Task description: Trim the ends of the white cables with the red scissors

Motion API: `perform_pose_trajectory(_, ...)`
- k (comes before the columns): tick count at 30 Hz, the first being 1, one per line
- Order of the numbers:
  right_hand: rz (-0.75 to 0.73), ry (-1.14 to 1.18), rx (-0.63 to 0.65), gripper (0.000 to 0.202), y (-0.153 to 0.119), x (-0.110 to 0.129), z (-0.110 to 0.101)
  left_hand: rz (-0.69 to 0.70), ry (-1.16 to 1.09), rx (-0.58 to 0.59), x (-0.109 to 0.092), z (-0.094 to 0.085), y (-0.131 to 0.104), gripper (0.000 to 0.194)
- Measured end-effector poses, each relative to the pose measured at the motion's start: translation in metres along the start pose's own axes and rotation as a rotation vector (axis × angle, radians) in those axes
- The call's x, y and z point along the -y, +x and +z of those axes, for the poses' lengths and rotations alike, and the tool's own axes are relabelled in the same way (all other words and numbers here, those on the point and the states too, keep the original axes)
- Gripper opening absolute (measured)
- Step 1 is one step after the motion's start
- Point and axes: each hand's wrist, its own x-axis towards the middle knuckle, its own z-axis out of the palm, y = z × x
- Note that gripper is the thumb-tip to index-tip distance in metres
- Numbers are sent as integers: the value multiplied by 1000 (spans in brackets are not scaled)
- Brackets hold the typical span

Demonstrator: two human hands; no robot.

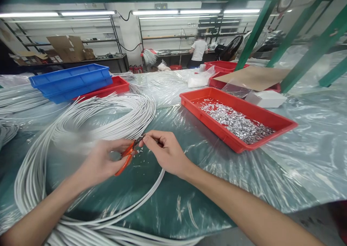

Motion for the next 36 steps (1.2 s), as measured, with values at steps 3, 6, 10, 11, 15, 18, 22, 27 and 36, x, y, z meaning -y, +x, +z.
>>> perform_pose_trajectory(3,11,6,18,33,0,0,0,18,-3,3,0,0,-1,25)
perform_pose_trajectory(6,40,52,45,34,1,0,-2,18,-5,17,-1,0,-1,21)
perform_pose_trajectory(10,141,232,143,30,3,-1,-7,26,9,33,-1,-2,-1,19)
perform_pose_trajectory(11,165,275,167,29,4,-1,-8,26,14,41,-1,-3,-1,19)
perform_pose_trajectory(15,242,348,226,28,7,-2,-15,10,6,71,0,-4,-1,21)
perform_pose_trajectory(18,275,353,266,32,8,-1,-19,-3,-64,88,1,-3,-1,21)
perform_pose_trajectory(22,232,343,292,33,11,-3,-20,-30,-109,109,0,-3,-1,21)
perform_pose_trajectory(27,118,205,233,33,12,-6,-20,-19,-116,130,-3,-4,-1,24)
perform_pose_trajectory(36,-106,-130,21,25,6,4,-14,-86,-250,188,-4,-2,-1,18)
